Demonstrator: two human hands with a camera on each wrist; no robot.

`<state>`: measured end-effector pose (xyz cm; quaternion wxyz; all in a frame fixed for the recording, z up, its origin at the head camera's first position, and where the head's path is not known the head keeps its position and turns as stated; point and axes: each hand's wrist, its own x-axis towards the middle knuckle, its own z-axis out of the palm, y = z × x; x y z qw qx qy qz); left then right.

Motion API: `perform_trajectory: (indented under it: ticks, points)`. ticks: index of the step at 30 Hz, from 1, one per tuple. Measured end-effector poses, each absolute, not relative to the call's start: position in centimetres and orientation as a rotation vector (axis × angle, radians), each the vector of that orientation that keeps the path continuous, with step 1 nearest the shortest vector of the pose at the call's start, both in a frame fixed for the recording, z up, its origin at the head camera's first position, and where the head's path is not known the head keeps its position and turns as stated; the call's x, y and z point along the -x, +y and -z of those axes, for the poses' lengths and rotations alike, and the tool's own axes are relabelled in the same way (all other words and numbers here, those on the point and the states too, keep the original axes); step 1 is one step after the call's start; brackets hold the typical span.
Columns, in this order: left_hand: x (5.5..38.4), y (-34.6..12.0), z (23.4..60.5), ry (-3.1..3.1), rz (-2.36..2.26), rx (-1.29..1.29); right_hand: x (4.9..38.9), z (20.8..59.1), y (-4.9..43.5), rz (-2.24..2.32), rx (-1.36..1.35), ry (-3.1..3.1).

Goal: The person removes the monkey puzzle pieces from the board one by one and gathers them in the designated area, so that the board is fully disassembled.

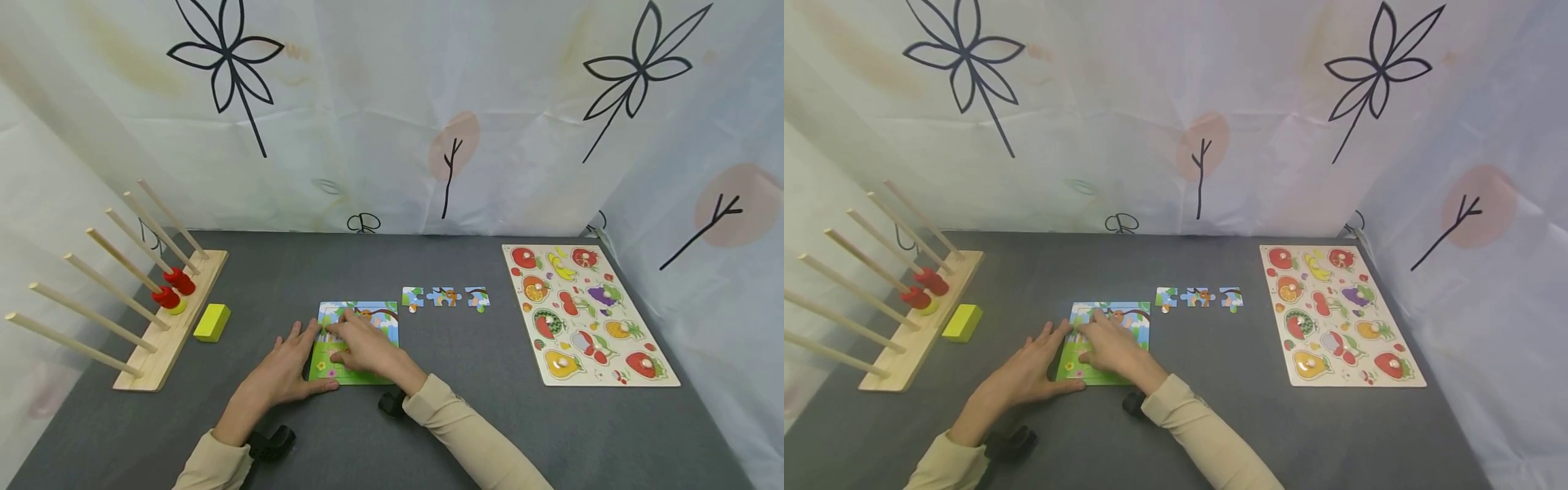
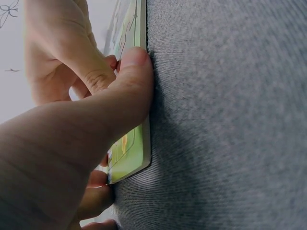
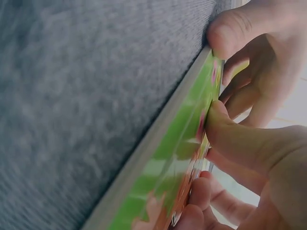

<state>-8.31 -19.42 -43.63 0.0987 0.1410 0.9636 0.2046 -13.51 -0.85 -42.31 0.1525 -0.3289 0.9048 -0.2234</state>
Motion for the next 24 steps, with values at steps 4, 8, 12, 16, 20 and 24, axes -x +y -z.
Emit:
perform_trajectory:
  ticks: [4,8,12,16,20,24]
  points:
    - [8.26,-19.39,43.60,2.858,-0.602,-0.424,13.59,42.29,-1.02,0.657,0.911,2.596]
    - [8.25,-19.40,43.64,2.860,-0.607,-0.429,13.58,42.28,-1.09,0.652,0.890,2.602]
    - [8.25,-19.39,43.74,2.857,-0.612,-0.427,13.56,42.38,-1.12,0.660,0.874,2.606]
    - [8.29,-19.39,43.71,2.853,-0.613,-0.422,13.57,42.48,-1.09,0.687,0.858,2.596]
    - [8.30,-19.38,43.59,2.847,-0.606,-0.422,13.60,42.60,-1.01,0.713,0.852,2.588]
    - [8.24,-19.37,43.49,2.840,-0.605,-0.425,13.56,42.71,-0.93,0.727,0.863,2.589]
